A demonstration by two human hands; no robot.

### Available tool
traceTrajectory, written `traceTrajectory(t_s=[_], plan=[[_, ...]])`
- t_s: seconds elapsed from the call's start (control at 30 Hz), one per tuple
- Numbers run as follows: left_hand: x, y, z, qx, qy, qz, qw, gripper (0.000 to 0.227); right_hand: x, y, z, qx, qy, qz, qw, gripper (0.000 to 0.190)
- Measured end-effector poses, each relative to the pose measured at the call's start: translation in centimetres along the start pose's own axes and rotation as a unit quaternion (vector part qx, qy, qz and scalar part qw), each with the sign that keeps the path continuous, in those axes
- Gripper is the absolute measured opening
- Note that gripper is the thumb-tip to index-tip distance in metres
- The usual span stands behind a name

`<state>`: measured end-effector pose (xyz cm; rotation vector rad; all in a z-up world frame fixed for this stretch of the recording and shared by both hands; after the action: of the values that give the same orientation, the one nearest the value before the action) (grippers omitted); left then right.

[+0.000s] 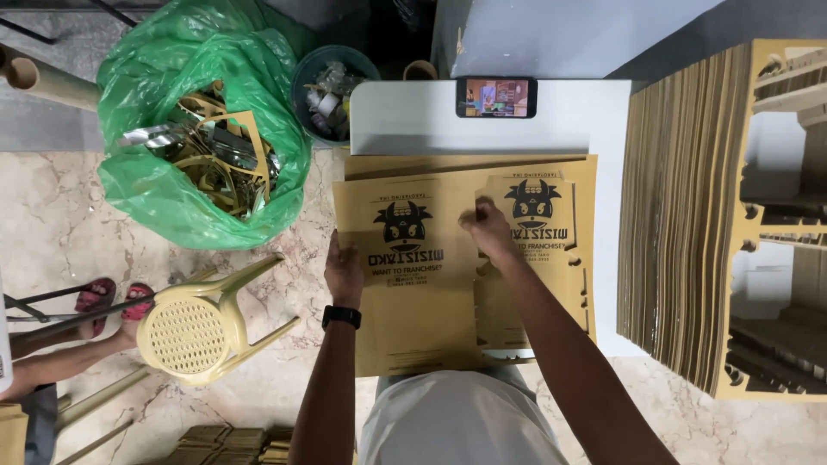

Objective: The person folds flat cardboard pieces with printed logos into box shapes on a white table. They repeatedly fold the flaps, press the creases, and lift the assembled boxes to check the structure. A smartphone playing a video is visible on the table.

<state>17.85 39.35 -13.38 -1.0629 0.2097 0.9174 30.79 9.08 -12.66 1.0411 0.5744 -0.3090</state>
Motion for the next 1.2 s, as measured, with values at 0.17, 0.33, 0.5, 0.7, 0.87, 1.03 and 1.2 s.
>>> traceTrajectory(t_s=[0.17, 0.33, 0.5, 0.7, 0.87, 1.03, 1.2], plan=[[-2.8, -6.2, -3.1, 0.211, -0.053, -0.064, 0.974, 0.110, 0.9, -1.3, 0.2, -0.038, 0.026, -0.062, 0.997, 0.039], [-4.9, -11.1, -9.6, 0.201, 0.070, -0.100, 0.972, 0.123, 0.7, -0.8, 0.0, -0.104, 0.045, -0.073, 0.991, 0.040], [-4.3, -11.9, -10.3, 0.230, 0.088, -0.036, 0.968, 0.124, 2.0, -2.5, 0.4, -0.073, 0.051, -0.074, 0.993, 0.035], [-4.5, -12.7, -10.1, 0.218, 0.088, -0.012, 0.972, 0.127, 2.3, -2.7, 0.4, -0.066, 0.033, -0.056, 0.996, 0.033], [-4.4, -12.5, -10.2, 0.212, 0.088, -0.014, 0.973, 0.131, 2.3, -2.9, 0.1, -0.081, 0.035, -0.050, 0.995, 0.032], [-3.5, -12.2, -10.8, 0.229, 0.089, -0.004, 0.969, 0.133, 2.8, -2.8, 0.1, -0.090, 0.026, -0.039, 0.995, 0.033], [-3.9, -12.1, -10.4, 0.227, 0.096, 0.010, 0.969, 0.132, 0.9, -1.0, -0.3, -0.139, 0.025, -0.014, 0.990, 0.034]])
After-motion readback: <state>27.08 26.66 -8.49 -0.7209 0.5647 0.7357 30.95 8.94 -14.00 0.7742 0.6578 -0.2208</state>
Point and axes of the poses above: each hand's wrist, its own x-axis towards the middle knuckle, its own z-axis out of the back of the hand, y = z × x, the point moved 6 cm from there along x, towards the middle knuckle, and after that the axes turned 6 degrees about y, right-handed, at the moved point
